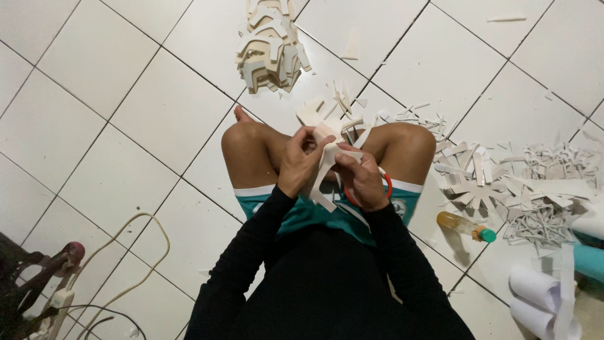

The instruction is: The person sits on the floor and trims excess material from white foam cutouts with scissors, then places the trimmed pieces onto sorted piles on the floor, repeating the process piece by piece.

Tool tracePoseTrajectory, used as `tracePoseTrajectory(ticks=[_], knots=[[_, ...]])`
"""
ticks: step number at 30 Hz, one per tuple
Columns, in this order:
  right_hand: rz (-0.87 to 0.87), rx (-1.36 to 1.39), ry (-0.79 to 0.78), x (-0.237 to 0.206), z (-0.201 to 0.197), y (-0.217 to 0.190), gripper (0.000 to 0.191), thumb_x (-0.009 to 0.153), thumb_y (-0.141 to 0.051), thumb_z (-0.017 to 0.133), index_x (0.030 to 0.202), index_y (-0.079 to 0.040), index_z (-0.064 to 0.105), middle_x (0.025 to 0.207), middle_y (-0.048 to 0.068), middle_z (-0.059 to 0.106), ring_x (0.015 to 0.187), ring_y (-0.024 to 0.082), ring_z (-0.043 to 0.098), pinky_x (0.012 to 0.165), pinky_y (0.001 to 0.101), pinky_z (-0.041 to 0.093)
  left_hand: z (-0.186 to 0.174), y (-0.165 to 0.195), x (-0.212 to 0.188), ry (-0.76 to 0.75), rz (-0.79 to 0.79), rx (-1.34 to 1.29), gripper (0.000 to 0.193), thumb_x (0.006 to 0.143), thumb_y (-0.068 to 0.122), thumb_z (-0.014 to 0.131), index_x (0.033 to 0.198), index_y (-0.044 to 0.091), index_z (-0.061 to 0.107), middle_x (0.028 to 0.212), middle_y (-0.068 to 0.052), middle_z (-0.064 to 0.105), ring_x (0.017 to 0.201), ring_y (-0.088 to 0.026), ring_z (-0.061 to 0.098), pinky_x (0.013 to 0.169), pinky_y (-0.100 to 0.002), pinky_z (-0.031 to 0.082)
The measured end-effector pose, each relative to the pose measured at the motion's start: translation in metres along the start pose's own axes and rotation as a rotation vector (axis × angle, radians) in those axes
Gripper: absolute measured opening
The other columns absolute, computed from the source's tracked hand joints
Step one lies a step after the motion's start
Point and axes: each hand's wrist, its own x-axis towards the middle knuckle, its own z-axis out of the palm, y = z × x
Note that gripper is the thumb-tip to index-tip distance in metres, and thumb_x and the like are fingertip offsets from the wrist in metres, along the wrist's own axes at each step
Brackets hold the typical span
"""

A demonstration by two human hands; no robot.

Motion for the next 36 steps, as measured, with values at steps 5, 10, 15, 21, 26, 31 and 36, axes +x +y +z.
tracePoseTrajectory(ticks=[5,10,15,21,26,31,36], knots=[[-0.366,-0.734,0.102,-0.008,0.015,-0.02,0.024,0.103,-0.014,0.066,0.117,0.005,0.07,0.109,0.006,0.067,0.102,0.011,0.065,0.089,0.0236,0.053,-0.008,0.023,-0.024,0.14,0.372,0.189,0.034,0.1,0.019,0.071,0.122,-0.006,0.069,0.109,-0.014,0.076,0.101,-0.018,0.073,0.087,-0.026,0.058],[-0.242,-0.673,0.169,-0.007,0.032,-0.036,0.026,0.097,-0.01,0.072,0.117,0.006,0.068,0.11,0.008,0.072,0.1,0.011,0.068,0.087,0.0241,0.056,0.0,0.016,-0.033,0.086,0.106,-0.089,0.031,0.097,0.016,0.074,0.121,-0.003,0.074,0.106,-0.009,0.078,0.096,-0.012,0.074,0.085,-0.023,0.059],[-0.338,-0.358,0.152,0.0,0.033,-0.043,0.02,0.095,-0.015,0.075,0.104,0.002,0.068,0.134,-0.002,0.064,0.102,0.011,0.07,0.087,0.0249,0.058,0.0,-0.004,-0.026,0.121,0.03,-0.343,0.032,0.098,0.015,0.073,0.121,-0.007,0.072,0.105,-0.008,0.076,0.095,-0.009,0.07,0.085,-0.021,0.057],[-0.206,-0.411,0.271,-0.002,0.022,-0.04,0.017,0.097,-0.011,0.078,0.102,0.002,0.068,0.094,0.009,0.073,0.084,0.011,0.068,0.077,0.0241,0.054,0.004,-0.007,-0.031,0.155,0.0,-0.381,0.034,0.098,0.017,0.072,0.121,-0.007,0.071,0.102,-0.007,0.076,0.091,-0.01,0.071,0.083,-0.024,0.061],[-0.294,-0.254,0.259,0.007,0.022,-0.035,0.018,0.093,-0.007,0.079,0.096,-0.001,0.063,0.093,0.008,0.073,0.081,0.01,0.07,0.075,0.0231,0.058,0.005,0.002,-0.03,0.071,-0.051,-0.508,0.036,0.096,0.02,0.072,0.124,-0.003,0.067,0.103,-0.007,0.076,0.09,-0.011,0.072,0.08,-0.026,0.061],[-0.28,-0.167,0.272,0.012,0.022,-0.035,0.027,0.09,-0.003,0.081,0.097,-0.006,0.055,0.089,0.007,0.07,0.079,0.01,0.068,0.073,0.0228,0.056,0.002,0.006,-0.029,0.011,-0.056,-0.398,0.037,0.097,0.018,0.074,0.123,-0.008,0.069,0.102,-0.01,0.076,0.09,-0.013,0.072,0.079,-0.027,0.061],[-0.286,-0.145,0.274,0.014,0.017,-0.031,0.033,0.09,-0.003,0.08,0.09,-0.009,0.047,0.082,0.003,0.063,0.075,0.011,0.066,0.065,0.0242,0.055,-0.003,0.001,-0.026,-0.024,-0.084,-0.414,0.038,0.094,0.019,0.074,0.125,-0.004,0.068,0.103,-0.009,0.077,0.091,-0.012,0.073,0.079,-0.026,0.063]])
